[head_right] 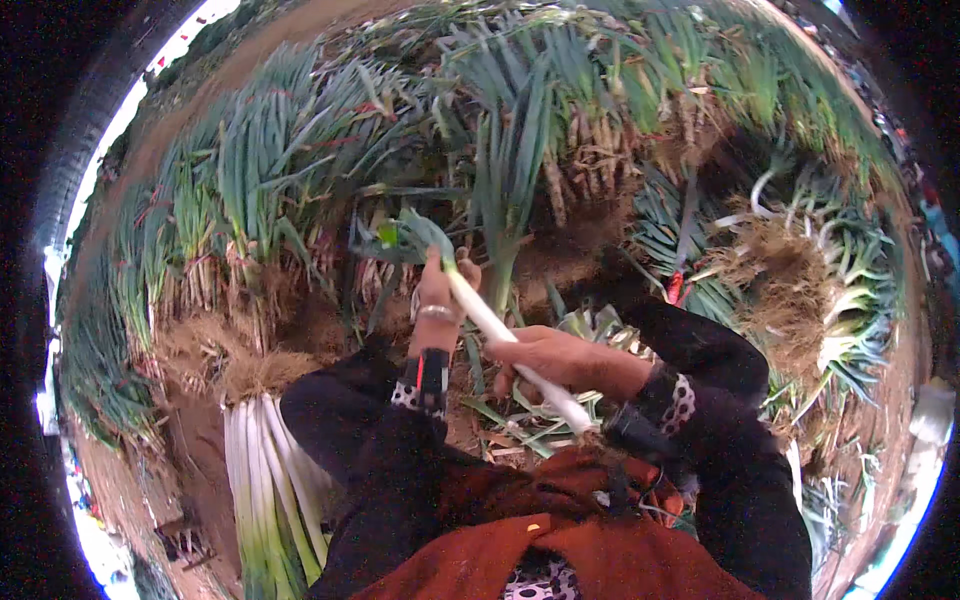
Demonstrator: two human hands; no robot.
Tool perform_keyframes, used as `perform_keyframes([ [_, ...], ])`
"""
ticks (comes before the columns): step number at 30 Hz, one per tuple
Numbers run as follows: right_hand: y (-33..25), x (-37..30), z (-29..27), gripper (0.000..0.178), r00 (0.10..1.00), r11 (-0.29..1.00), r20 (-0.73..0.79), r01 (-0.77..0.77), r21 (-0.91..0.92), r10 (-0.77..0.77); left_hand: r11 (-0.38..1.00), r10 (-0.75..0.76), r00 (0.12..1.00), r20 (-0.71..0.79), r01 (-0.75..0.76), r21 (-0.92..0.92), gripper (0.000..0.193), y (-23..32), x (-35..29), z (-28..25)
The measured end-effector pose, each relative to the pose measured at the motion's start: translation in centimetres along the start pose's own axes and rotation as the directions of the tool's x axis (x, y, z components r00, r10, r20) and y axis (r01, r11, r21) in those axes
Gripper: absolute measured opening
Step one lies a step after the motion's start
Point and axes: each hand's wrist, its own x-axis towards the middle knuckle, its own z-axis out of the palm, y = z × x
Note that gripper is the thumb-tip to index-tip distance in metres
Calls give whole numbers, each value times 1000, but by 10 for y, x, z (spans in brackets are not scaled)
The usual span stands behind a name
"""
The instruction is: The person bundles green onions with red ties by hand, then peels the outer layers from individual green onions one at a time and places them onto a pile.
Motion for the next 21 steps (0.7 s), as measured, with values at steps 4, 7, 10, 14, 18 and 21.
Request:
perform_keyframes([
  [4, -15, -62, -9, 27, 979, 905, -9, 193, 380, -205, 967, -151, 953, 261, 88, 237, 43, -23, -21, -2],
  [7, -12, -116, -35, 32, 901, 555, 98, 172, 814, -423, 865, -284, 938, 199, 162, 475, 44, -22, -36, -31],
  [10, 17, -201, -46, 41, 780, 405, -13, 339, 849, -626, 696, -153, 983, -99, 179, 696, 28, -12, -23, -88],
  [14, 106, -350, -36, 35, 398, 158, -526, 883, 443, -751, 688, -155, 967, -200, 252, 681, 24, -35, -13, -85],
  [18, 149, -413, -3, 43, -210, 285, -909, 903, -321, -359, 680, -155, 978, -137, 206, 704, 24, -33, -14, -81],
  [21, 223, -432, -42, 31, -499, 401, -866, 786, -471, -39, 579, -333, 942, -50, 246, 777, 24, -4, -21, -82],
])
